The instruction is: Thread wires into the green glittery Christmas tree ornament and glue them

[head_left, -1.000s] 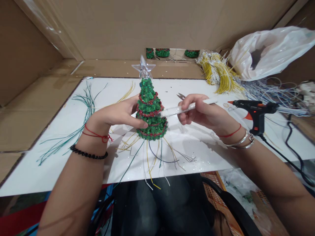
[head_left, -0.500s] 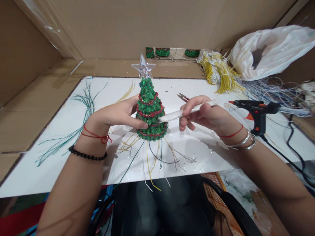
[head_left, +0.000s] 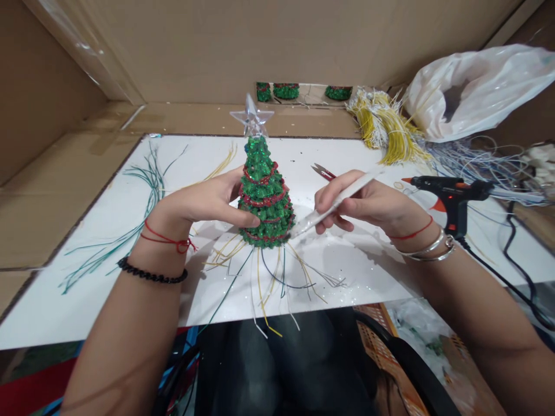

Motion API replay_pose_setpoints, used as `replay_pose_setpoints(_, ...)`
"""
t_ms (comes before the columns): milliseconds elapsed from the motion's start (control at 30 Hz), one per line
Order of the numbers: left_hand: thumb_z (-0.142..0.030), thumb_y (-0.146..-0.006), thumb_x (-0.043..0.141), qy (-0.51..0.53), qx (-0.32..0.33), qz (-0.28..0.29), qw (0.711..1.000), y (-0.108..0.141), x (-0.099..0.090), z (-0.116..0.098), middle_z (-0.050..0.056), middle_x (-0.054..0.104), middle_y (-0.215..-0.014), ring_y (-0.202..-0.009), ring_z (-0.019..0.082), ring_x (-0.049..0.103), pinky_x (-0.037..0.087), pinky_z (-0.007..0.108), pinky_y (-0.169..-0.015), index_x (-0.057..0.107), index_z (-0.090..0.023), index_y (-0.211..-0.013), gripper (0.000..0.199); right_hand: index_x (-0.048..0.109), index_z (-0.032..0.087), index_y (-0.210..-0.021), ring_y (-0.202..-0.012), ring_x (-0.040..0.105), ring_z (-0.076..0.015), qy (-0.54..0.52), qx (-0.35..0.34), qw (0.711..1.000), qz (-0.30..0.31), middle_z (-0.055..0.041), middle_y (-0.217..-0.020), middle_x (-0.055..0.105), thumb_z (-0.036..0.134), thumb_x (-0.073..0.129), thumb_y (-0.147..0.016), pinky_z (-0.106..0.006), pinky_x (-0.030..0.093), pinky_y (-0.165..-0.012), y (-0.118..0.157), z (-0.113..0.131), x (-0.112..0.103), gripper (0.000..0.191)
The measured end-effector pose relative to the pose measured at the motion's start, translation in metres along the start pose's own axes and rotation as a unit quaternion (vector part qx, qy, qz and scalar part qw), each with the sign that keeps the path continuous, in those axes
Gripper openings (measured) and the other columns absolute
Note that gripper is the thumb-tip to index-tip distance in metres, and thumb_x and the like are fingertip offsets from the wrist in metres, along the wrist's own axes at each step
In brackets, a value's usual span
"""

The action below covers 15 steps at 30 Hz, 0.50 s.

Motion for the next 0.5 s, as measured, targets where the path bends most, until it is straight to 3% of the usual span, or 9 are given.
replay_pose_setpoints(133, -0.029, -0.074, 0.071, 0.001, 0.006, 0.006, 1.000, -0.001, 0.001, -0.002, 0.009, 0.060, -0.121, -0.108, 0.024, 0.058, 0.047, 0.035, -0.093, 0.058, -0.021, -0.118, 0.047, 0.072, 0.016, -0.093, -0.072, 0.068, -0.0139, 0.012, 0.005, 1.000, -0.018, -0.0084, -0.079, 0.070, 0.040, 0.058, -0.089, -0.016, 0.042, -0.045, 0.000, 0.003, -0.002, 0.028)
replay_pose_setpoints(300, -0.028, -0.073, 0.071, 0.005, 0.004, 0.001, 1.000, 0.000, 0.001, -0.002, 0.008, 0.060, -0.120, -0.106, 0.022, 0.058, 0.048, 0.031, -0.089, 0.056, -0.022, -0.121, 0.050, 0.066, 0.017, -0.112, -0.066, 0.066, -0.0116, 0.045, 0.063, 0.996, -0.052, -0.0052, -0.076, 0.071, 0.038, 0.062, -0.087, -0.015, 0.041, -0.043, 0.000, 0.002, -0.006, 0.033)
replay_pose_setpoints(500, -0.026, -0.074, 0.070, 0.005, -0.008, 0.001, 1.000, 0.000, 0.001, -0.005, 0.009, 0.058, -0.125, -0.112, 0.025, 0.057, 0.047, 0.032, -0.092, 0.052, -0.020, -0.125, 0.055, 0.069, 0.020, -0.109, -0.072, 0.068, -0.0134, 0.011, 0.026, 0.998, -0.052, -0.0064, -0.086, 0.071, 0.038, 0.061, -0.088, -0.016, 0.041, -0.043, 0.001, 0.001, -0.012, 0.029)
Point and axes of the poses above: each hand's wrist, its own y-axis away from the middle knuckle, its own x-axis out of the palm, z = x × y, the point moved 8 cm from there along -y, towards the middle knuckle
